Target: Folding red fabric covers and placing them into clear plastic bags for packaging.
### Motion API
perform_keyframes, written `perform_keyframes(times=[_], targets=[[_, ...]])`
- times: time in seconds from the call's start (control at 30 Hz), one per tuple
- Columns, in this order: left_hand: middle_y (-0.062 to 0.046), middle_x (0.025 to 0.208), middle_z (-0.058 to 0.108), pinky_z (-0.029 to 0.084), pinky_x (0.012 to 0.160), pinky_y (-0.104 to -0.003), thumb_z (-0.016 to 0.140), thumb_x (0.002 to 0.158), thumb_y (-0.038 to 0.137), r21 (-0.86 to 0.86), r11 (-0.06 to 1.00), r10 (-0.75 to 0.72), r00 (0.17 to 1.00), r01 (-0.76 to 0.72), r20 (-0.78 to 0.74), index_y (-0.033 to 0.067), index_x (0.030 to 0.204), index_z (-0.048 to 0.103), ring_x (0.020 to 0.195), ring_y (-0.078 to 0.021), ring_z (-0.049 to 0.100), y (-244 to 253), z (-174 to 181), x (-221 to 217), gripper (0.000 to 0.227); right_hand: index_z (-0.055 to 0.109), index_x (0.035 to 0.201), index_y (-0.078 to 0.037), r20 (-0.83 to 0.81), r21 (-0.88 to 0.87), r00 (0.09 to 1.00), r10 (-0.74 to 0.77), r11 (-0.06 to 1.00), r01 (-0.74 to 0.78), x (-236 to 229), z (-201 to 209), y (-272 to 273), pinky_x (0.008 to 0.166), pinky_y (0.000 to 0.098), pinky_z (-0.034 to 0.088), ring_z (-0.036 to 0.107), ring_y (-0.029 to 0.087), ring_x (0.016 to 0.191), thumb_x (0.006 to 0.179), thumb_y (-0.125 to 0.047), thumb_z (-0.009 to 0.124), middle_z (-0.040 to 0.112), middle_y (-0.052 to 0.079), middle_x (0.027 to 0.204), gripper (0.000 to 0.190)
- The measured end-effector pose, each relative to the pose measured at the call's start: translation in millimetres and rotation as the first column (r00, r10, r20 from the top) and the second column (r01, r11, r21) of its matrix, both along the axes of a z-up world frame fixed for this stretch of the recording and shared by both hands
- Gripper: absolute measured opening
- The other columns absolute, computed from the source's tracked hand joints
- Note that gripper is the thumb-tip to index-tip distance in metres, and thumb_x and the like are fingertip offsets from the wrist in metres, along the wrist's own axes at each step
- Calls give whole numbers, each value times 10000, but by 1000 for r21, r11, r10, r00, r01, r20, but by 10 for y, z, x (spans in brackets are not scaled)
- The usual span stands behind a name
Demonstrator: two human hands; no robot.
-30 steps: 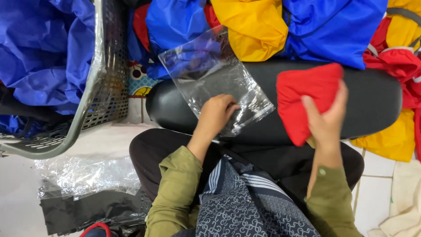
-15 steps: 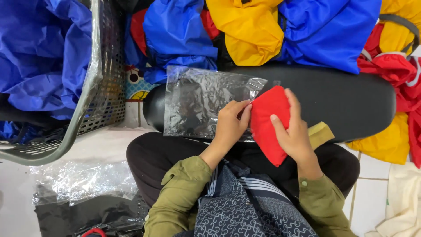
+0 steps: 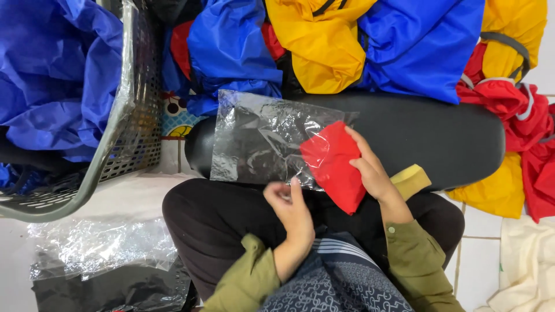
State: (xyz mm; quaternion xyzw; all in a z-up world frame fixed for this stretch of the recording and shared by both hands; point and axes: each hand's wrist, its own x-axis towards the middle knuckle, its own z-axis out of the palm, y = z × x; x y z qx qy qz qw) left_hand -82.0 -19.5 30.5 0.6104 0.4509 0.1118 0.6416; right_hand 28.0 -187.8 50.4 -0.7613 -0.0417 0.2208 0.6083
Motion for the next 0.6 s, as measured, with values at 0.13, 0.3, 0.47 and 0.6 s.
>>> perform_keyframes(times=[0.13,0.3,0.47,0.6], targets=[[-173,1224,453,517,1000,-450,716,955,434,-648,750,46,988,-132,-149,20,1370,301,1096,-251,550,-64,348,60,718,325,1618,-109,-12,2,995,98,995,-98,-8,105,41,1254,479,151,257,285,1531,919,-44,462,300,150,1668,716],[-41,997,599,590,857,-321,706,1000,322,-699,715,-44,998,-4,-50,67,1112,535,984,-182,673,-8,223,47,327,348,1594,-67,2,70,988,154,986,-154,-137,17,113,1245,477,178,252,253,1523,938,8,557,331,156,1652,692],[5,886,582,585,734,-248,770,966,295,-555,822,-129,991,126,33,108,976,567,807,-109,658,-54,-255,-19,276,635,1391,-80,127,-13,970,-209,977,212,-407,70,297,1183,391,377,511,182,1367,1001,-15,593,630,105,1414,398],[17,892,547,587,632,-229,778,960,287,-486,855,-177,983,182,57,105,1015,637,760,-77,633,-106,-309,-11,236,622,1415,-91,54,-29,953,-298,953,300,-660,33,308,1047,360,521,593,154,1248,879,-58,777,647,116,1404,559]])
